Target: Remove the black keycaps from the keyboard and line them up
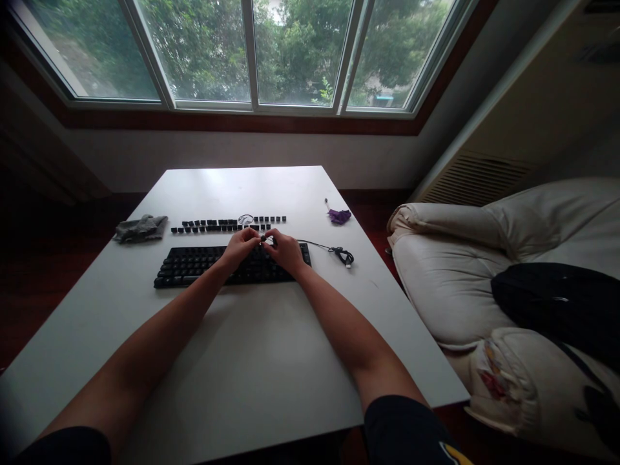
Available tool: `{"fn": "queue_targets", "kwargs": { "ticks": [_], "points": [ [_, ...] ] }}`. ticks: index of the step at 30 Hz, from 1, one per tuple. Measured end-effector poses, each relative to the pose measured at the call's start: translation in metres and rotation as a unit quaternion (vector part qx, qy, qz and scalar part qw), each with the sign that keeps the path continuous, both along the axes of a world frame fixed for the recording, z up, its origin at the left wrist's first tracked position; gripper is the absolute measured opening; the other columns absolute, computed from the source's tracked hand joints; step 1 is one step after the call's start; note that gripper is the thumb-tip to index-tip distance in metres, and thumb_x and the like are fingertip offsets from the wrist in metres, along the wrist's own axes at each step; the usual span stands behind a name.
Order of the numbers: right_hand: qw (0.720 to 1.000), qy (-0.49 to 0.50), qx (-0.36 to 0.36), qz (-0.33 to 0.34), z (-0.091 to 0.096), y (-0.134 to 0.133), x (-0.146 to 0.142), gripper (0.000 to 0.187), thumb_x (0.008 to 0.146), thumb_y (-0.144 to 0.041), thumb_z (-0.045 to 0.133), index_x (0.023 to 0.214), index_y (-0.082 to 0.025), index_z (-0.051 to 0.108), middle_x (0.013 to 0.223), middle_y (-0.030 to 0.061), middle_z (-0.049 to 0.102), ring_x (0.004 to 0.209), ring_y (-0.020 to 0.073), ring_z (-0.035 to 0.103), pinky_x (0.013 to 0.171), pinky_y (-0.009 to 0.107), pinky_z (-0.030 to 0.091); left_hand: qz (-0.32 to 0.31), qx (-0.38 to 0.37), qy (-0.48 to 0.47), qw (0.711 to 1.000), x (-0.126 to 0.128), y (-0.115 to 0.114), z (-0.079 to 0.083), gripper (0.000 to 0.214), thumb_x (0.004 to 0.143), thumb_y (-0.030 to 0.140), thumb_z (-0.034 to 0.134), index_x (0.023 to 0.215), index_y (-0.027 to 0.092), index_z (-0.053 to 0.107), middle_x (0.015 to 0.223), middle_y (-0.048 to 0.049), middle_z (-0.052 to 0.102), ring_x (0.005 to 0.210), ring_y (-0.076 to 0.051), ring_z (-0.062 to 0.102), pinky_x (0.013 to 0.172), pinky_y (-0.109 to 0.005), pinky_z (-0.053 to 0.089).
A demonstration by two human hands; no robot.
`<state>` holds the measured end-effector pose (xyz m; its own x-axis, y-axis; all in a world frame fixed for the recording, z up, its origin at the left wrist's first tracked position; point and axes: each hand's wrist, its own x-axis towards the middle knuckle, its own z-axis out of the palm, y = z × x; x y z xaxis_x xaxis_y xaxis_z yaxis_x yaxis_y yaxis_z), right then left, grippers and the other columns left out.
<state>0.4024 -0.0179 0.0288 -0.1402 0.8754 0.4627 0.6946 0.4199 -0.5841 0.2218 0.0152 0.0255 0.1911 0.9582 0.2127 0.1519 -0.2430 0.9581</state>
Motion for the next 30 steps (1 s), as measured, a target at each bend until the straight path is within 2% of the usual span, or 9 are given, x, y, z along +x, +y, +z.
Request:
{"fn": "queue_targets", "kwargs": {
  "ticks": [4,8,12,16,22,30],
  "points": [
    [1.0,-0.013,0.0,-0.008,-0.001,0.001,-0.001,0.028,0.089,-0.043,0.063,0.11,-0.025,0.068,0.072,-0.0023,0.062,0.064,0.0145,0.057,0.066,0.024,0.04,0.005,0.028,0.048,0.998,-0.002,0.001,0.0,0.014,0.077,0.032,0.065,0.078,0.018,0.064,0.073,0.0011,0.062,0.069,-0.014,0.056,0.065,-0.026,0.042],
    [1.0,-0.014,0.001,-0.022,-0.001,0.004,0.0,0.027,0.09,-0.041,0.061,0.11,-0.024,0.069,0.07,-0.0023,0.061,0.063,0.0145,0.056,0.068,0.025,0.041,0.021,0.072,0.149,0.986,-0.004,-0.004,0.004,0.013,0.083,0.032,0.06,0.083,0.021,0.066,0.08,-0.001,0.067,0.076,-0.018,0.06,0.071,-0.03,0.045],
    [0.999,0.011,-0.008,-0.052,0.004,0.011,0.009,0.028,0.09,-0.042,0.059,0.108,-0.023,0.07,0.064,-0.0031,0.057,0.06,0.0147,0.055,0.068,0.025,0.042,0.018,0.175,0.28,0.944,-0.002,-0.017,0.008,0.011,0.086,0.03,0.06,0.089,0.023,0.067,0.095,-0.0064,0.068,0.094,-0.025,0.061,0.087,-0.039,0.044],
    [0.996,0.02,-0.032,-0.077,0.01,0.019,0.024,0.026,0.087,-0.04,0.061,0.103,-0.023,0.071,0.062,-0.0037,0.056,0.06,0.0146,0.055,0.067,0.025,0.043,-0.035,0.226,0.37,0.9,0.004,-0.028,0.009,0.021,0.087,0.041,0.063,0.096,0.023,0.069,0.104,-0.0101,0.066,0.102,-0.03,0.058,0.095,-0.045,0.041],
    [0.994,-0.008,-0.051,-0.092,0.007,0.038,0.03,0.023,0.087,-0.037,0.062,0.105,-0.025,0.072,0.071,-0.0025,0.067,0.067,0.0158,0.062,0.072,0.027,0.046,-0.056,0.25,0.415,0.873,0.008,-0.035,0.008,0.03,0.088,0.046,0.063,0.106,0.022,0.068,0.116,-0.0131,0.062,0.11,-0.032,0.054,0.098,-0.047,0.039],
    [0.985,-0.131,-0.092,-0.067,0.001,0.084,0.031,0.019,0.086,-0.031,0.066,0.104,-0.027,0.073,0.094,0.0,0.075,0.087,0.0191,0.067,0.08,0.029,0.047,-0.049,0.261,0.444,0.856,0.007,-0.033,0.008,0.03,0.09,0.045,0.061,0.107,0.022,0.066,0.115,-0.0113,0.062,0.108,-0.03,0.054,0.095,-0.045,0.041]
  ]
}}
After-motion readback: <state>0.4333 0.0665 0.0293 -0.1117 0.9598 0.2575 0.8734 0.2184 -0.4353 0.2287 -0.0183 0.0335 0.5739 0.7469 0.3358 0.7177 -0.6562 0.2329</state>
